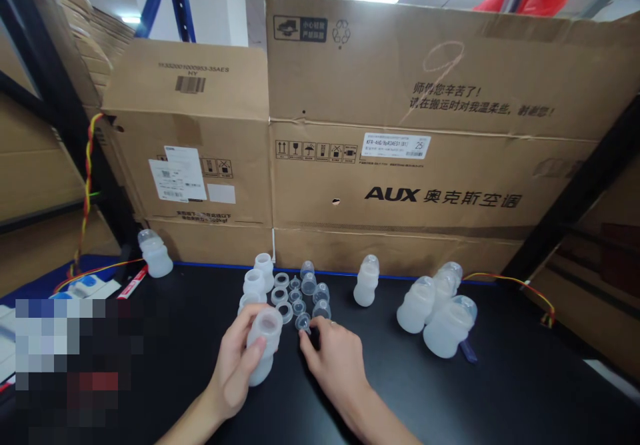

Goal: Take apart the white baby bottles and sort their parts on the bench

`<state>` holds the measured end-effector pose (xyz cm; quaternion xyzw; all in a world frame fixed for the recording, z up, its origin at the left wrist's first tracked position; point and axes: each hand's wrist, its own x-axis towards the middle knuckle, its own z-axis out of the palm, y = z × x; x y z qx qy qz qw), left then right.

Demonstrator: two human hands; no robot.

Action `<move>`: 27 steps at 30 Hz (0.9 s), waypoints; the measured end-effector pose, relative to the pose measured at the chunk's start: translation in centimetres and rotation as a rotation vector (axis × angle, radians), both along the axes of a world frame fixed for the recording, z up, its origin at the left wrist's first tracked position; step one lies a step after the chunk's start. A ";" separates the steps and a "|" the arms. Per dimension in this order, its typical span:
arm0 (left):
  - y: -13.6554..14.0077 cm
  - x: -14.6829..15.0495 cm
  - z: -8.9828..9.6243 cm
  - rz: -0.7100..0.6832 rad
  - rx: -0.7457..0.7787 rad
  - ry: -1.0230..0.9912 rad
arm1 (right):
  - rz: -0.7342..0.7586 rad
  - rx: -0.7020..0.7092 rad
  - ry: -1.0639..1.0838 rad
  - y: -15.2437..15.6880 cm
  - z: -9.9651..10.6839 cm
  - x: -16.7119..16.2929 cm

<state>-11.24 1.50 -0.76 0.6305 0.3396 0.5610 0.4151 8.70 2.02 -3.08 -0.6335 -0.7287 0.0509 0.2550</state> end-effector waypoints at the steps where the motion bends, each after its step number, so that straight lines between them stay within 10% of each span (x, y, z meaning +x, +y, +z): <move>1: 0.0 0.0 -0.2 -0.010 0.015 0.022 | -0.005 0.002 0.001 0.1 0.0 0.0; 21: 0.1 1.4 0.2 0.031 0.216 0.551 | 0.417 0.191 0.601 -2.8 1.6 -0.3; 27: -0.2 1.2 0.4 0.131 0.400 0.494 | 0.321 0.234 0.772 -2.3 0.7 0.3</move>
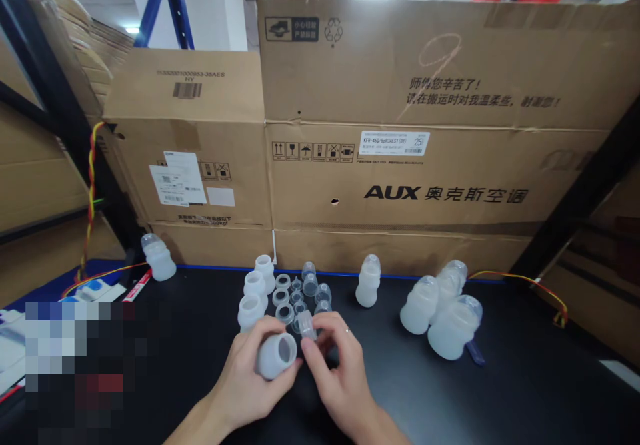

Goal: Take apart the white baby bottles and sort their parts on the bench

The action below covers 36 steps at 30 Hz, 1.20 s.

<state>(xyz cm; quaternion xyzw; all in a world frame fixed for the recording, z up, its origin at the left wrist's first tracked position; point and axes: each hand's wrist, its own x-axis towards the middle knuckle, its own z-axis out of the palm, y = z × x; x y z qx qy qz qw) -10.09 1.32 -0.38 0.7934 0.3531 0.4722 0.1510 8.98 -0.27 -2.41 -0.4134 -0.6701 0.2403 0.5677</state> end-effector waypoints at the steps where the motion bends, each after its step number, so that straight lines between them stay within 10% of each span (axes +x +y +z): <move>1: -0.1 -0.2 0.2 0.020 0.071 -0.054 | -0.024 -0.011 -0.006 0.1 -0.1 0.2; 7: -0.3 -3.3 3.4 0.172 0.564 -0.018 | 0.071 0.132 -0.426 0.4 -0.6 0.4; 22: 1.0 -7.1 4.3 0.241 0.275 0.564 | 0.102 0.072 -0.699 -0.4 0.0 -0.7; 36: 2.0 -6.8 3.4 0.391 0.047 0.589 | 0.102 0.040 -0.747 -0.6 0.1 -0.8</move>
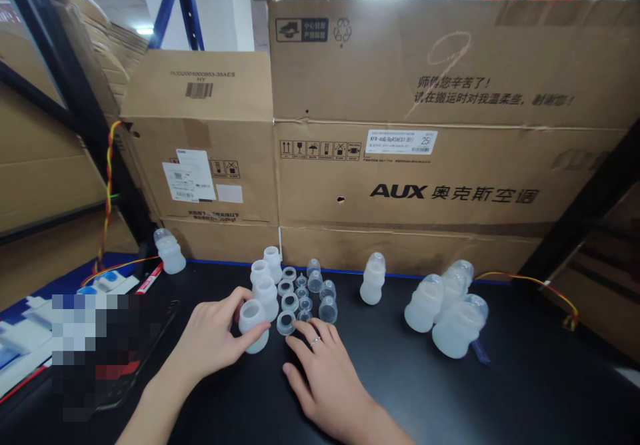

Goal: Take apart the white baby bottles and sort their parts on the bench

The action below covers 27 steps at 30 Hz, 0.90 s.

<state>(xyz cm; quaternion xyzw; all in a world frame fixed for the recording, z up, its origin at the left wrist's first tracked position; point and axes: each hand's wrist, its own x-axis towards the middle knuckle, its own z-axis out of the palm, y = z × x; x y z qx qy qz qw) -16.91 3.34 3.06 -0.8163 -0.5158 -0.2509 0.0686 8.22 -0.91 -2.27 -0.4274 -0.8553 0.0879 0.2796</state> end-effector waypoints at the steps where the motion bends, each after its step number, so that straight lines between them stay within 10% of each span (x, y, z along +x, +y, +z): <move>1: 0.1 0.0 -0.1 0.015 0.000 -0.009 | -0.002 -0.004 -0.010 0.0 0.0 0.0; 18: 0.8 1.4 -1.0 0.148 -0.031 -0.189 | -0.035 0.191 -0.080 0.8 0.6 0.7; 27: 0.9 1.5 -1.5 0.200 0.194 -0.258 | -0.561 0.461 0.320 6.3 0.8 8.6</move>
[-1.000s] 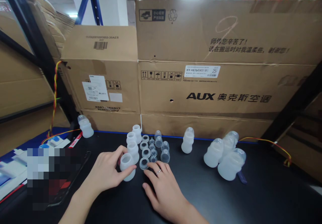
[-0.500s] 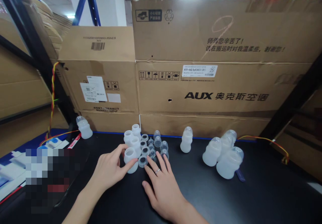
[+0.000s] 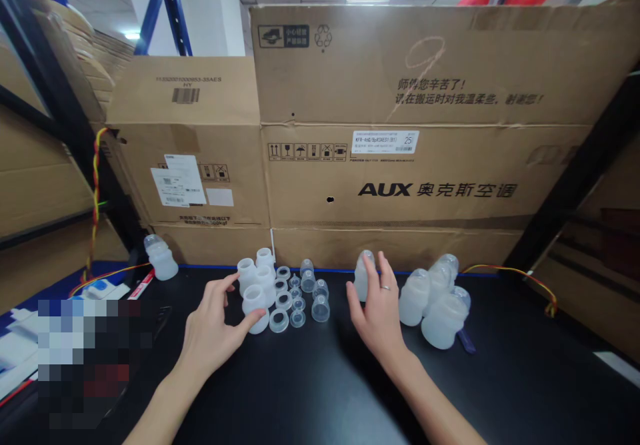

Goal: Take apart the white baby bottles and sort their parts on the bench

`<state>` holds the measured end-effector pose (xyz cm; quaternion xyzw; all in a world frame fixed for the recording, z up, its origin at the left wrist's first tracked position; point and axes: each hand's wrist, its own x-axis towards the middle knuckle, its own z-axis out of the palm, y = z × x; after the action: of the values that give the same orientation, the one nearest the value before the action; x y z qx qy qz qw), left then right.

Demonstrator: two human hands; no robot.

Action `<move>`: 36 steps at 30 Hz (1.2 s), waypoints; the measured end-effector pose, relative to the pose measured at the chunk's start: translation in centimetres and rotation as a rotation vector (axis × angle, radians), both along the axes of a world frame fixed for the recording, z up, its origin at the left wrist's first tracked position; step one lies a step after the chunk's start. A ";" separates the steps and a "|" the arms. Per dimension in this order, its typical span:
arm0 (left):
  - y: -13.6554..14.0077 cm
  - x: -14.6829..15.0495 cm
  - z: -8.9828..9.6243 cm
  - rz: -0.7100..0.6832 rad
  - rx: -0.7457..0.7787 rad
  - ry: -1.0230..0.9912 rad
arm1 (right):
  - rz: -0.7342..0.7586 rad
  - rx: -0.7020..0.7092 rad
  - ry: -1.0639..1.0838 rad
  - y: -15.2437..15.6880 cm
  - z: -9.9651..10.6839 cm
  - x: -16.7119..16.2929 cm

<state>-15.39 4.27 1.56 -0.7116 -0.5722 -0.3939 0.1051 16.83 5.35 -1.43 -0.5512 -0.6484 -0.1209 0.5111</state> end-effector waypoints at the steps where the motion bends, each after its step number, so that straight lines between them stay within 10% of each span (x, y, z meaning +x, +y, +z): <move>1: 0.0 0.1 -0.2 -0.002 0.059 -0.017 | -0.010 -0.017 0.093 0.6 -0.6 0.6; 7: -0.2 1.3 -1.5 -0.096 0.347 -0.095 | 0.133 -0.224 0.541 3.0 -2.7 1.9; 16: -0.9 2.6 -2.2 -0.307 0.360 -0.098 | 0.390 -0.131 0.238 -2.3 0.9 -0.7; 26: -3.0 3.1 -3.5 -0.647 0.017 -0.033 | 0.687 -0.219 -0.129 -5.7 0.7 -5.5; 36: -2.5 4.5 -1.4 -0.677 -0.260 -0.083 | 0.551 -0.264 -0.087 -5.4 -0.1 -6.4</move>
<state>-10.93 1.81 0.19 -0.8515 -0.3531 -0.3591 -0.1459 10.47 -0.06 -1.50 -0.4106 -0.8048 0.0842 0.4203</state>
